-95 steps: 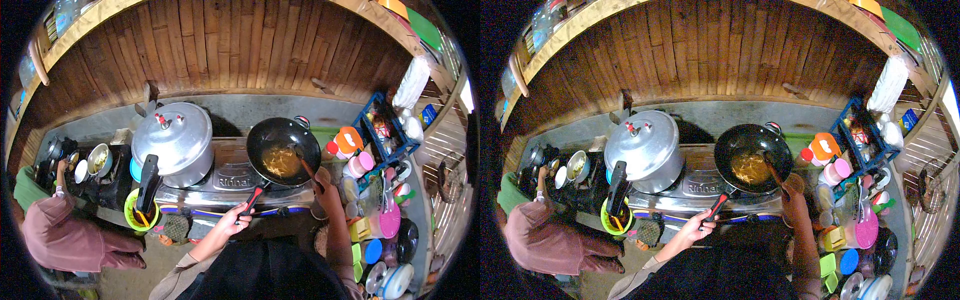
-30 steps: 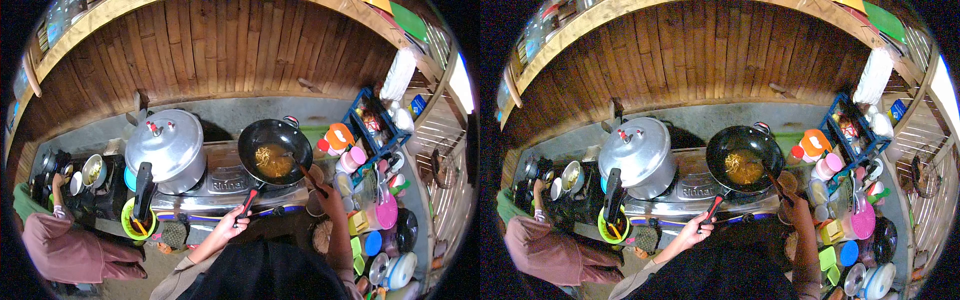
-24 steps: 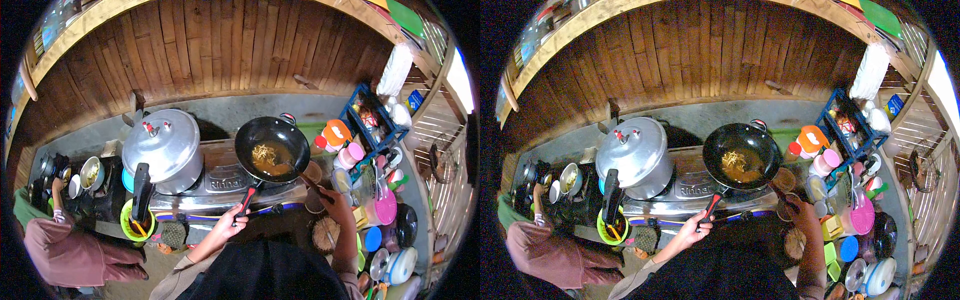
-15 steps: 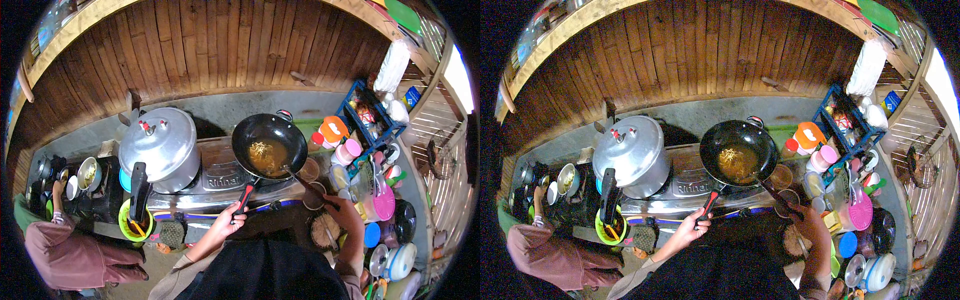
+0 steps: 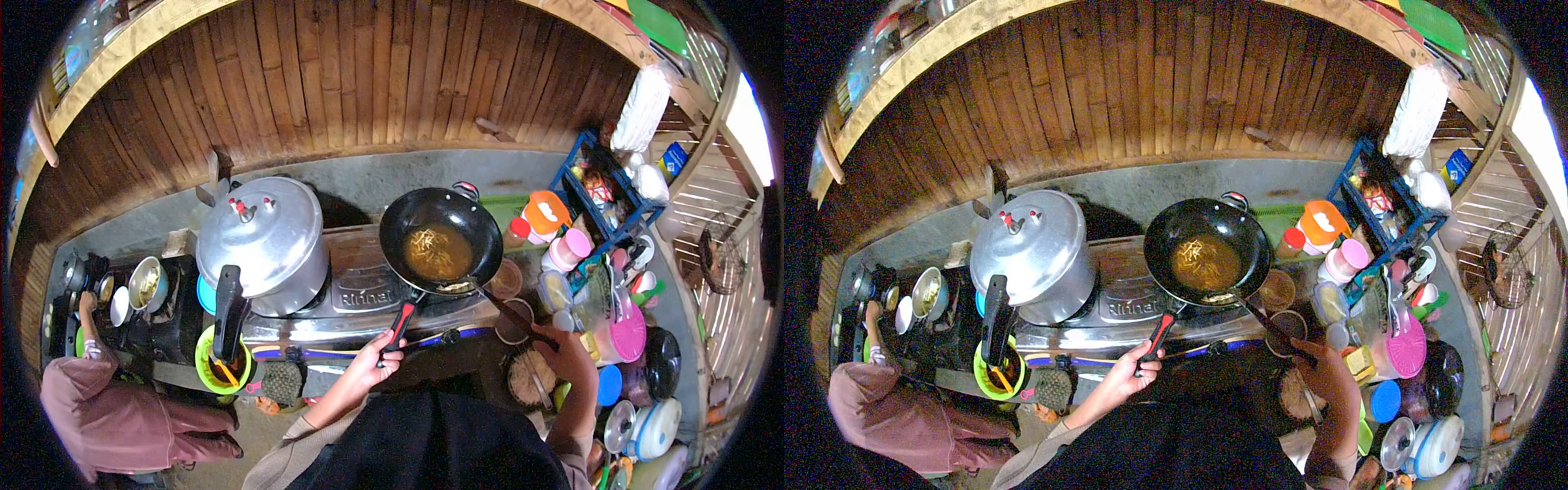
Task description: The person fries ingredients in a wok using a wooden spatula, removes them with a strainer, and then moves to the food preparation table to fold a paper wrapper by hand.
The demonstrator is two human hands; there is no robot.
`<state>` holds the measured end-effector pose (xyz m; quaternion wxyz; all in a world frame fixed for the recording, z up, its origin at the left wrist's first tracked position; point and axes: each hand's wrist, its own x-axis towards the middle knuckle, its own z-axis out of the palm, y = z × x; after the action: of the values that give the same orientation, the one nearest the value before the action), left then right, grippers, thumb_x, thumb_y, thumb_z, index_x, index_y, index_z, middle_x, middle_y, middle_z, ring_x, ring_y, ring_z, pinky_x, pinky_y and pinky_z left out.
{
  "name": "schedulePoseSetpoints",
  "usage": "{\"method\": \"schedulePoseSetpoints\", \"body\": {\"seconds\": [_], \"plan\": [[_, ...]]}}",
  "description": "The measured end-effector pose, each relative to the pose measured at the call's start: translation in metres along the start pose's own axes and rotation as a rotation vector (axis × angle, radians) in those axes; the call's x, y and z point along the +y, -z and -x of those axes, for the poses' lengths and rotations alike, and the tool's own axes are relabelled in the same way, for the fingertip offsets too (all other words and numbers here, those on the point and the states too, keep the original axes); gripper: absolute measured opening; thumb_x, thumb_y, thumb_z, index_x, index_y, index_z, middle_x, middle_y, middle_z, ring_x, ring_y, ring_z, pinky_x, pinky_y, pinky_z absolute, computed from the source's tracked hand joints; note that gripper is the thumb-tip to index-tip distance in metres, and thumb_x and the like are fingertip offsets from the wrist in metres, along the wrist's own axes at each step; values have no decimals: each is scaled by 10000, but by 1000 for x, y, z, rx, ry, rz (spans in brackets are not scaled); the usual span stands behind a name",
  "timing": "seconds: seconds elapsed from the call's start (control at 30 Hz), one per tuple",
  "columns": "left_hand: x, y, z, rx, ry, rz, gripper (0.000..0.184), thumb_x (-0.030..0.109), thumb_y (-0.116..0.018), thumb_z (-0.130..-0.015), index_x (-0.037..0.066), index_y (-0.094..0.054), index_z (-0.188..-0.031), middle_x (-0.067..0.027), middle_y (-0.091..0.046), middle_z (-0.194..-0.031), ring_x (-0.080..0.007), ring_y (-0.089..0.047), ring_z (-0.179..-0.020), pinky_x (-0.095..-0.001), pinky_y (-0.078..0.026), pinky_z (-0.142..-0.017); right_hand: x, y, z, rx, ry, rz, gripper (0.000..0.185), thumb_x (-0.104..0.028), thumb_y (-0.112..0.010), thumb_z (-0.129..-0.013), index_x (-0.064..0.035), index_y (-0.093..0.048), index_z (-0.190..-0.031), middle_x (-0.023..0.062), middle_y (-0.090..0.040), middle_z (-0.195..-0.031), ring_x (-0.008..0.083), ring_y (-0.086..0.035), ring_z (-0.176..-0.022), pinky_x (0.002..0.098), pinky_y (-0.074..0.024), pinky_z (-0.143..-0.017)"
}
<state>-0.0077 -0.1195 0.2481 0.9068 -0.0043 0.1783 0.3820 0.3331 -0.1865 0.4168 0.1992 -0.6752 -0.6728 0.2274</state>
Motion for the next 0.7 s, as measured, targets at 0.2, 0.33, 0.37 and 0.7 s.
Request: {"method": "schedulePoseSetpoints", "body": {"seconds": [0.2,0.33,0.37,0.7], "plan": [[-1,1,-1,16,-11,-5,151,174,-456,-926,137,-436,-1072,-72,-513,-854,-64,-391,-512,-158,-295,-382,0,-8,-12,-59,-51,-48,340,-123,-623,-795,-54,-580,-1126,165,-619,-1025,242,-599,-917,322,-446,-811],[-2,2,-1,35,-25,-1,138,178,-461,-923,131,-427,-1049,-74,-514,-848,-65,-391,-507,-160,-298,-380,3,-29,-29,-11,5,-52,310,-133,-604,-800,-63,-594,-1102,172,-623,-1020,317,-613,-916,359,-466,-806],[-2,1,-1,37,-17,-4,137,179,-464,-922,130,-423,-1044,-75,-515,-847,-65,-391,-504,-161,-299,-379,1,-32,-33,12,78,-51,303,-130,-603,-803,-61,-595,-1098,168,-626,-1015,316,-612,-922,357,-465,-809],[-3,4,-2,23,-38,-5,135,178,-467,-921,110,-425,-1030,-77,-524,-839,-71,-399,-506,-162,-308,-377,-5,-82,-115,104,182,-189,300,-116,-611,-802,-58,-590,-1096,202,-619,-988,322,-605,-938,353,-456,-812]]}}
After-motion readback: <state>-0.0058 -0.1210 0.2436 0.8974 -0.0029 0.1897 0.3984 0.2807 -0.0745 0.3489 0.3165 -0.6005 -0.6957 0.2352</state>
